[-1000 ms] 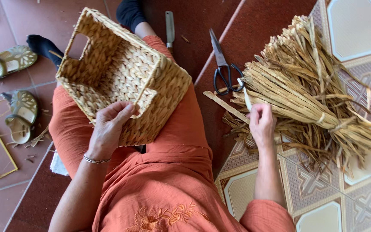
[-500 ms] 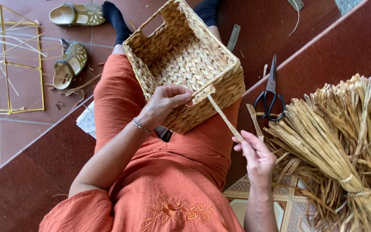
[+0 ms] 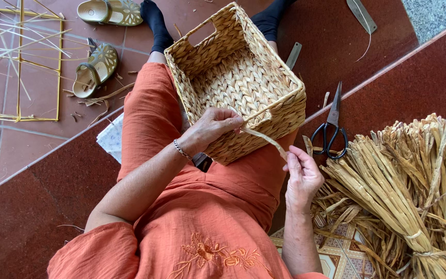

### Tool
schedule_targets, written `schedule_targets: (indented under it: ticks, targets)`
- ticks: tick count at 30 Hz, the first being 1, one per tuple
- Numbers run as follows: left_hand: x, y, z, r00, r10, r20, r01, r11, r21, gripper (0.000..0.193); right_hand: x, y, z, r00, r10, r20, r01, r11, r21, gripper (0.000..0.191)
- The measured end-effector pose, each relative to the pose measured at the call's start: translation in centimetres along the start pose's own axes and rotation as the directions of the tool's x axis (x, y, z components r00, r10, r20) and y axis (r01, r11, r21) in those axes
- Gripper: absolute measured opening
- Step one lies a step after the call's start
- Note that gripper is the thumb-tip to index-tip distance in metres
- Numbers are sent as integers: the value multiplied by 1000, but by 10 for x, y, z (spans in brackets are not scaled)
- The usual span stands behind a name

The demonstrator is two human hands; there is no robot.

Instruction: The person weaves a rectangular basket using dried palm leaves, threading strips through the rim and securing them. They use scissors to trim excess material and continue weaving along the basket's edge.

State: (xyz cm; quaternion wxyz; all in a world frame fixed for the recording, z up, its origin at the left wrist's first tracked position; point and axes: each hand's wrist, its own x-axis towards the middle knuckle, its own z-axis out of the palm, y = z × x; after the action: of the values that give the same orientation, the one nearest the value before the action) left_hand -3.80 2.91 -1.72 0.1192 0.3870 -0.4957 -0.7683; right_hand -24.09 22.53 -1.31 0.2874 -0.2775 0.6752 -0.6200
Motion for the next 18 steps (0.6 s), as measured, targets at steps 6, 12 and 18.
schedule_targets:
  ticks: [6, 12, 18]
  targets:
    - [0, 6, 1, 999, -17, -35, 16, 999, -31, 26, 8, 3, -1, 993, -113, -20, 112, 993, -30, 18]
    - [3, 6, 2, 995, -94, -32, 92, 994, -59, 28, 12, -2, 1, 985, 43, 169, 39, 890, -455, 22]
    - [6, 2, -1, 998, -59, -28, 56, 994, -94, 27, 20, -9, 28, 980, 36, 197, -6, 989, -150, 16]
